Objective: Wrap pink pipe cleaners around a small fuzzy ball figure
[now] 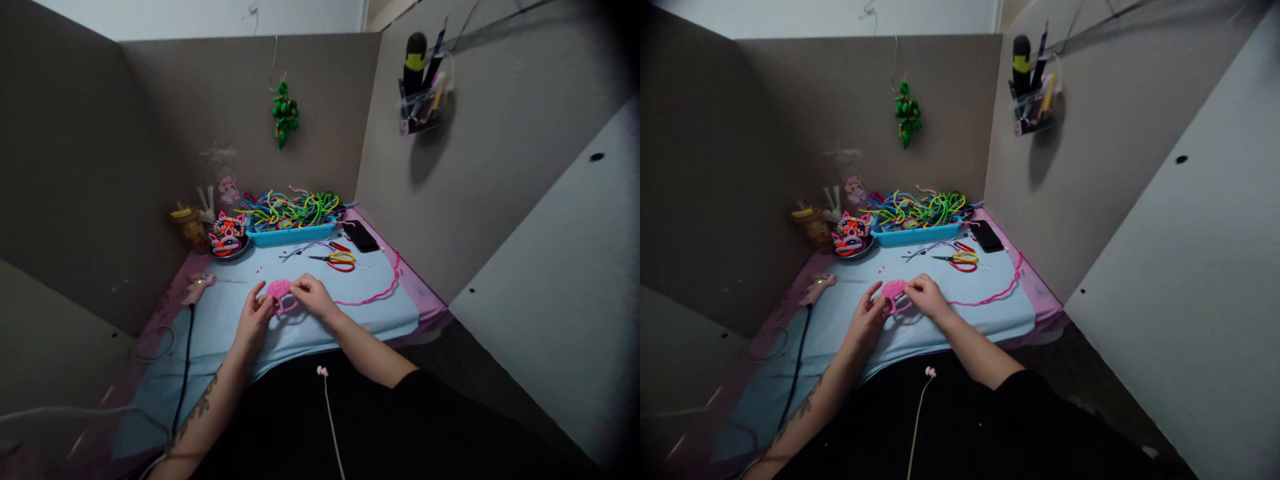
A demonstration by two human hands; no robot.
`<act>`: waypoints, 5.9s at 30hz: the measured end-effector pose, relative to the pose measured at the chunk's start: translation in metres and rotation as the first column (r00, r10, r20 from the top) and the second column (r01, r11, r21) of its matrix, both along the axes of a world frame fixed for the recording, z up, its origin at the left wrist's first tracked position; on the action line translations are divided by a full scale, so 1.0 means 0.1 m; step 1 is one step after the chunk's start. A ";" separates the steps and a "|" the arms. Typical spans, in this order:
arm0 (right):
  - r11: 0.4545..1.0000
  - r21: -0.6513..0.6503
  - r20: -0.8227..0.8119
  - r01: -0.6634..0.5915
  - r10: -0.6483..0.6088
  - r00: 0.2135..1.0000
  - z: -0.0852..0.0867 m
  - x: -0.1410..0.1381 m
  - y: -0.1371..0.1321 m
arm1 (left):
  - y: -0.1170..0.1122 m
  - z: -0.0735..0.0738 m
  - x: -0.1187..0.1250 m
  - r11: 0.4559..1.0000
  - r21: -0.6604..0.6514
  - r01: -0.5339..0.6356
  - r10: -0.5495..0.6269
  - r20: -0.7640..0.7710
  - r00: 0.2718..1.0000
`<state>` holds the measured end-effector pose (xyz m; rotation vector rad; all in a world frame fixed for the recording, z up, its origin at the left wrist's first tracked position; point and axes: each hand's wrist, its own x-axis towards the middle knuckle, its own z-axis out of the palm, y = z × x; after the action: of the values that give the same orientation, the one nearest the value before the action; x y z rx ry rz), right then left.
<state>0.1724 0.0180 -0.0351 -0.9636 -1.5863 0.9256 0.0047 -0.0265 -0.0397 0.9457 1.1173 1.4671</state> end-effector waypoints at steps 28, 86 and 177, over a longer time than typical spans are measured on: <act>0.997 0.032 0.047 0.070 -0.071 0.996 0.01 -0.14 -0.17 | -0.07 0.11 0.12 0.999 -0.018 -0.043 0.044 0.068 0.997; 0.971 -0.237 -0.228 -0.033 -0.023 0.973 -0.14 -0.30 -0.15 | -0.13 0.16 0.18 0.989 0.071 -0.133 0.141 -0.132 0.981; 0.993 -0.112 -0.688 -0.032 -0.055 0.724 0.45 0.36 -0.03 | 0.11 0.15 0.07 0.989 -0.044 -0.144 0.150 0.382 0.912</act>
<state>0.2081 0.0153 0.0104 -0.5834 -0.8840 1.2050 0.0113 -0.0156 -0.0245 0.5359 0.9194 1.6771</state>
